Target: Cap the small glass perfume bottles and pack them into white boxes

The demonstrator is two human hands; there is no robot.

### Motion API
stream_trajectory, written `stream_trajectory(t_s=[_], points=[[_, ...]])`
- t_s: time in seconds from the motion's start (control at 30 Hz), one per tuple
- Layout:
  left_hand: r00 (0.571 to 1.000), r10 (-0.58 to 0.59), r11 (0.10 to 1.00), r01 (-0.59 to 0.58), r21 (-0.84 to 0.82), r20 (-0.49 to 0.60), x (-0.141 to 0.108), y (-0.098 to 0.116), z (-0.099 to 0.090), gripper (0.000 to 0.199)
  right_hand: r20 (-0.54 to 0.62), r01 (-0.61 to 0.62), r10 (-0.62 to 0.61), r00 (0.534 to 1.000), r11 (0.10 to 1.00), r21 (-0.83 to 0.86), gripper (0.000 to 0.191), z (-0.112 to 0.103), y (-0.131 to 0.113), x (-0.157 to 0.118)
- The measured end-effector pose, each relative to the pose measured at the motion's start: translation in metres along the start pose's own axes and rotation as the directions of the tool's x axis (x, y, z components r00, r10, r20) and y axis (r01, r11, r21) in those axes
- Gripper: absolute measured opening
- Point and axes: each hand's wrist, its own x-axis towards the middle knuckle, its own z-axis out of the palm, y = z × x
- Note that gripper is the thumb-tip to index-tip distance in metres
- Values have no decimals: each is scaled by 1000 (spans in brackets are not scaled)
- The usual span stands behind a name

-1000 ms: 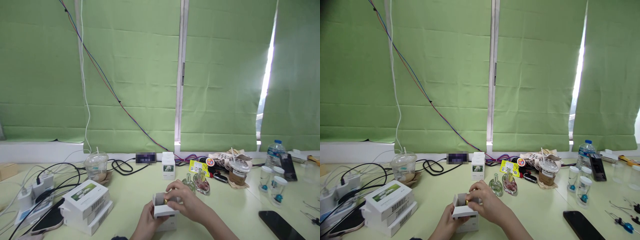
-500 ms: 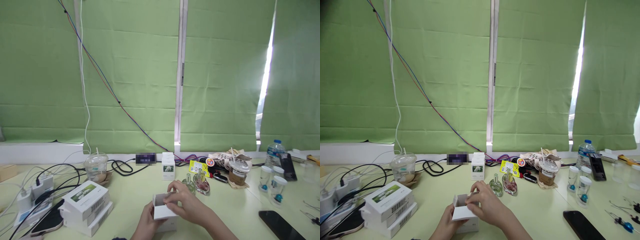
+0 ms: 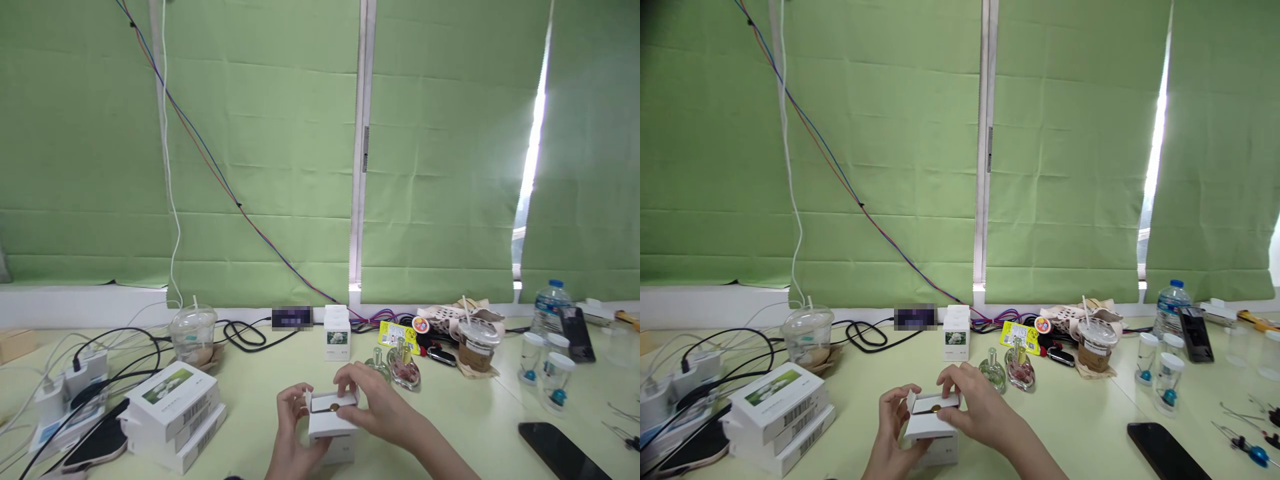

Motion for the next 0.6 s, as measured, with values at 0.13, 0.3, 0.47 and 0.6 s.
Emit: stream_trajectory(t_s=[0.13, 0.3, 0.47, 0.6], points=[[993, 116, 990, -116, 79, 10, -4, 0, -2, 43, 14, -19, 19, 1000, 1000, -2, 27, -1, -1, 0], [985, 157, 977, -165, 135, 71, -5, 5, -1, 27, 10, -26, 26, 1000, 1000, 12, 25, -4, -1, -1], [982, 158, 981, -168, 98, 103, -5, 12, 0, 26, -30, -11, 12, 999, 999, 37, 21, 0, 4, 1], [975, 176, 982, -184, 45, 137, -4, 13, 0, 26, -68, 2, 5, 998, 994, 111, 15, 7, 9, 6]])
